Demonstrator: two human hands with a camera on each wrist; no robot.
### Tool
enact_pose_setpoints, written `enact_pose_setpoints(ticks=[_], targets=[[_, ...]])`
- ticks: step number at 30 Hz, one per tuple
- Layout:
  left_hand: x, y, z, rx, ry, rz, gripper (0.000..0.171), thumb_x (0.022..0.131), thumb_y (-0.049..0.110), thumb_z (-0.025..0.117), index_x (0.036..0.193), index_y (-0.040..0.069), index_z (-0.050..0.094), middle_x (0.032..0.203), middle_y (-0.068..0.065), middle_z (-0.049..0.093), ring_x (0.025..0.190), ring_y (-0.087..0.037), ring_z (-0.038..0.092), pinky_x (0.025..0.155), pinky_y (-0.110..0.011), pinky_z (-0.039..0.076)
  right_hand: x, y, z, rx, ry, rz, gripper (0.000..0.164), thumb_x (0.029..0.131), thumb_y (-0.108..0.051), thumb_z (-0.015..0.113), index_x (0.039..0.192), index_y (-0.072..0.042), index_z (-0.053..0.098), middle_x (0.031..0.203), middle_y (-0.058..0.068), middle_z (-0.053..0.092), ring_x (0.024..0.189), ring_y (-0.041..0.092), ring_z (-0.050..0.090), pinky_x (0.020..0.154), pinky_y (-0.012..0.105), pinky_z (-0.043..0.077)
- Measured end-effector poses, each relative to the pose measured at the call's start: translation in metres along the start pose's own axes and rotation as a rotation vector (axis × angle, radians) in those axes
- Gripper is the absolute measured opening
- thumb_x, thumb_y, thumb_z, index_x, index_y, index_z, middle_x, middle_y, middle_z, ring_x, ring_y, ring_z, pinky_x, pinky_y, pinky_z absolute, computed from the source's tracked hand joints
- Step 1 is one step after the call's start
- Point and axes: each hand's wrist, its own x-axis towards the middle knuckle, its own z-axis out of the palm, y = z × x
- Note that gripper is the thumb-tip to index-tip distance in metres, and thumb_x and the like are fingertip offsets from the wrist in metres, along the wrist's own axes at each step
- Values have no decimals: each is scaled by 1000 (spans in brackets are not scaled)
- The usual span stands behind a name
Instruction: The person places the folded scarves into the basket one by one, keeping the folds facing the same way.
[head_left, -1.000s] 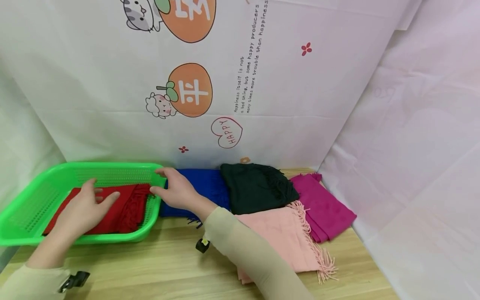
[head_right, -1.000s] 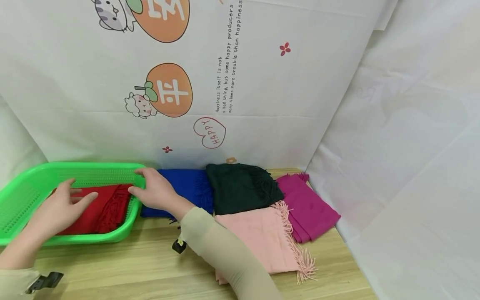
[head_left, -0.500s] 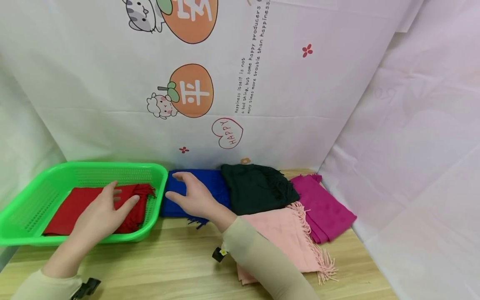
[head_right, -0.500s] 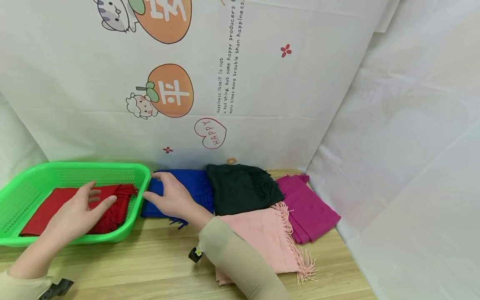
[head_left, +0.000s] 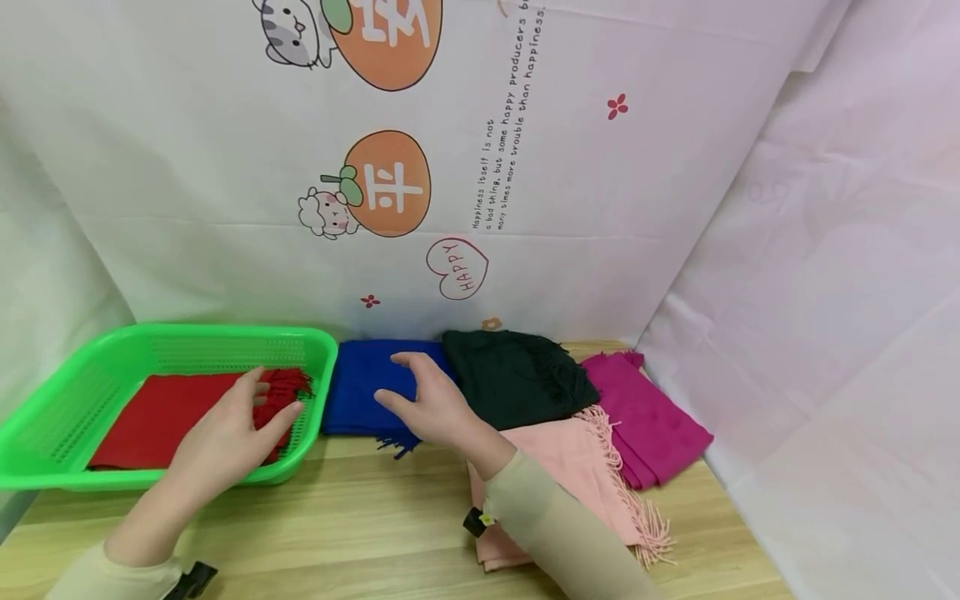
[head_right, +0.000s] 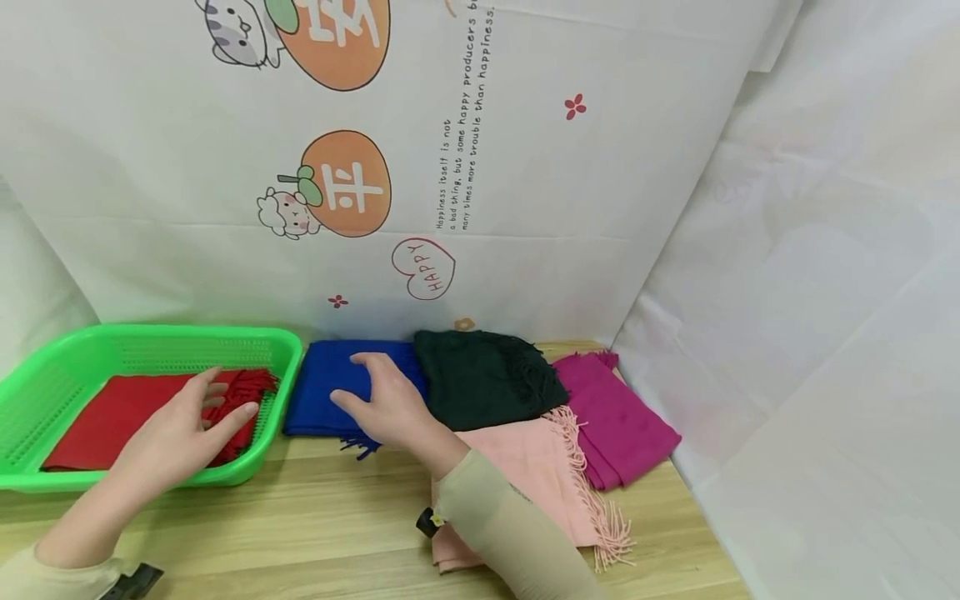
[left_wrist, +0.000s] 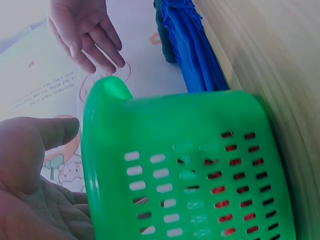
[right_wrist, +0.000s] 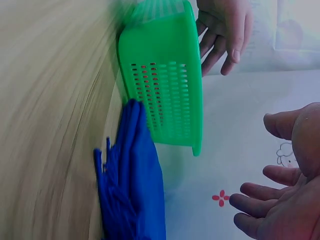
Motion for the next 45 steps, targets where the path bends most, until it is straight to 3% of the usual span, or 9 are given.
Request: enact_pose_setpoints(ticks=[18, 25, 33, 40, 42, 45], targets=[[-8, 26, 13, 9, 22, 83, 105, 109, 64, 63, 170, -11, 22, 159, -33, 49, 141, -54, 54, 98, -71, 57, -38, 31, -35, -24, 53, 54, 76, 111, -47, 70, 172, -15, 37, 173, 9, 44, 158, 31, 45, 125, 60, 42], [-11, 37, 19, -9, 39, 126, 101, 109, 62, 63, 171, -8, 24, 162, -30, 49, 147, -52, 50, 106, -73, 52, -53, 42, -47, -49, 70, 61, 78, 110, -46, 71, 173, -12, 37, 174, 10, 41, 158, 35, 45, 123, 63, 42], [-16, 45, 31, -14, 38, 185, 100, 110, 63, 63, 170, -8, 27, 168, -35, 41, 150, -55, 47, 112, -74, 48, -69, 61, -58, -66, 99, 81, 76, 110, -44, 73, 171, -13, 40, 174, 10, 43, 158, 36, 45, 122, 65, 43], [-21, 53, 43, 8, 52, 226, 93, 109, 57, 68, 169, -6, 35, 165, -30, 50, 152, -54, 47, 112, -73, 49, -83, 75, -68, -92, 97, 125, 77, 109, -45, 74, 171, -13, 41, 173, 11, 44, 157, 37, 46, 122, 65, 43], [-22, 55, 47, 31, 81, 264, 89, 108, 50, 73, 167, -7, 39, 162, -30, 53, 148, -53, 51, 109, -71, 52, -87, 79, -70, -93, 94, 143, 77, 109, -45, 74, 171, -13, 41, 173, 11, 44, 155, 37, 48, 122, 64, 44], [-23, 59, 53, 60, 121, 326, 83, 105, 41, 79, 163, -9, 45, 158, -30, 57, 144, -51, 57, 105, -67, 56, -93, 85, -74, -75, 83, 180, 78, 108, -46, 75, 171, -14, 41, 173, 10, 43, 137, 30, 67, 114, 60, 53]])
